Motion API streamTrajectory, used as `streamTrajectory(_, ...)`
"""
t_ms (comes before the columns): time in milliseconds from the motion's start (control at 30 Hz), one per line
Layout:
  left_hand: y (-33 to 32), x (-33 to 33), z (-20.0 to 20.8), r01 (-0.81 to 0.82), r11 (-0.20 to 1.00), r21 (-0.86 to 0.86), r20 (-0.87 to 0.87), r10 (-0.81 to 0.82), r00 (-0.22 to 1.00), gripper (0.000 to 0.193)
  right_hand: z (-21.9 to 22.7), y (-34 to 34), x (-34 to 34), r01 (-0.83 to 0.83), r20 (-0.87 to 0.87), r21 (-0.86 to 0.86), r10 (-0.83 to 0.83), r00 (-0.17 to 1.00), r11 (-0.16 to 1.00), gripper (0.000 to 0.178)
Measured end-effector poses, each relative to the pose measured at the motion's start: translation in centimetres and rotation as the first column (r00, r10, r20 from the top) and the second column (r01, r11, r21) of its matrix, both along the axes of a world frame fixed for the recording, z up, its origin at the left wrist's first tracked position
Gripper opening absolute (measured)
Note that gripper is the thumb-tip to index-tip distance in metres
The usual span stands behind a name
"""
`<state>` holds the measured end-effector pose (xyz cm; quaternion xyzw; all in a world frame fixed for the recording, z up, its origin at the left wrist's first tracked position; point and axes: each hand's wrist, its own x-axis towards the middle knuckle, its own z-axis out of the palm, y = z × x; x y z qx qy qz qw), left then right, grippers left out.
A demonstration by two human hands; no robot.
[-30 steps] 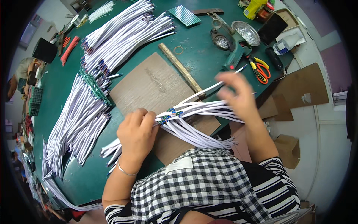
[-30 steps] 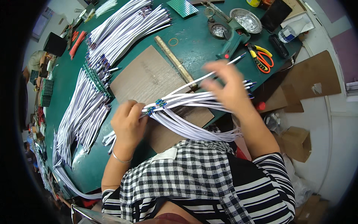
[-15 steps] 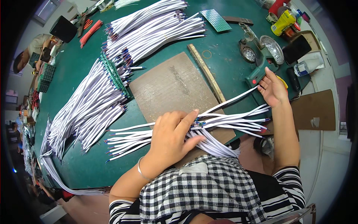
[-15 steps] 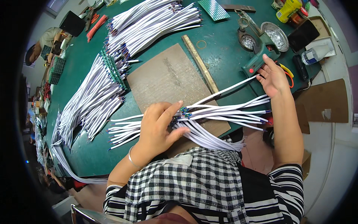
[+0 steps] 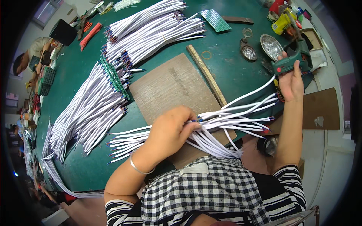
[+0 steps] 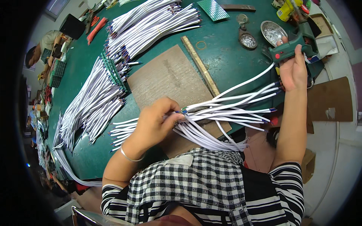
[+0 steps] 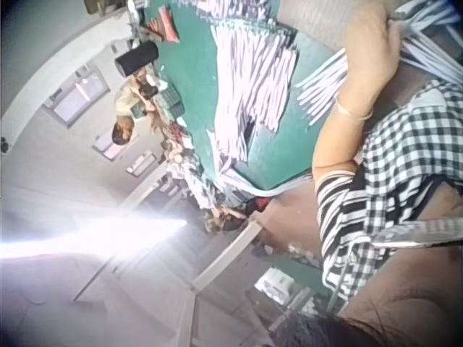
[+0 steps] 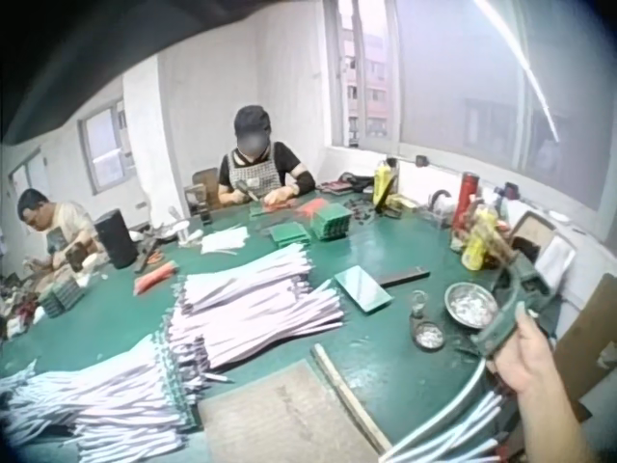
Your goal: The person solders wire connections on a cable bundle using a soldering iron, sets it aside, and then aligns another set of cables to solder their ends onto a circuit board strip.
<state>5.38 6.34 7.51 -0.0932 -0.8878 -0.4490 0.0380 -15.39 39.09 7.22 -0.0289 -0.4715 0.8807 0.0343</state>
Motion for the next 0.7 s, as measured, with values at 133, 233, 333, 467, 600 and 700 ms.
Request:
streamTrajectory(133,-1.4,0.5,2.8,-0.126,0.955,-0.269,-0.122,0.096,0.988,0.016,-0.5,-0.7,-0.8,-0.127,-0.013,-0.156,0.127,0.992,0.979,0.046)
streamTrajectory(233,-0.6,2.8,3.4,-0.141,0.989,-0.039,0.324,0.147,0.935,0.016,-1.0,-2.0,-1.2,-0.220,-0.100,0.082,0.228,0.969,0.972,0.036)
streamTrajectory(333,1.5,3.9,1.0,-0.036,0.996,-0.079,0.176,0.049,0.983,0.017,-0.2,-2.7,-1.4,-0.194,-0.158,0.218,0.231,0.960,0.956,0.031)
streamTrajectory(467,2.3,3.5,-2.9,-0.146,0.982,-0.117,0.116,0.159,0.980,0.017,1.5,-0.9,-1.5,-0.125,-0.328,0.131,0.162,0.931,0.983,0.025)
streamTrajectory(600,2.1,3.8,-3.9,-0.164,0.984,-0.075,0.105,0.172,0.980,0.018,3.8,6.5,-0.4,0.358,-0.496,0.379,-0.139,0.857,0.853,0.029)
streamTrajectory(700,2.0,3.6,-3.9,-0.161,0.985,-0.065,0.121,0.168,0.978,0.019,5.3,14.3,2.1,0.637,-0.605,0.426,-0.321,0.729,0.643,0.030)
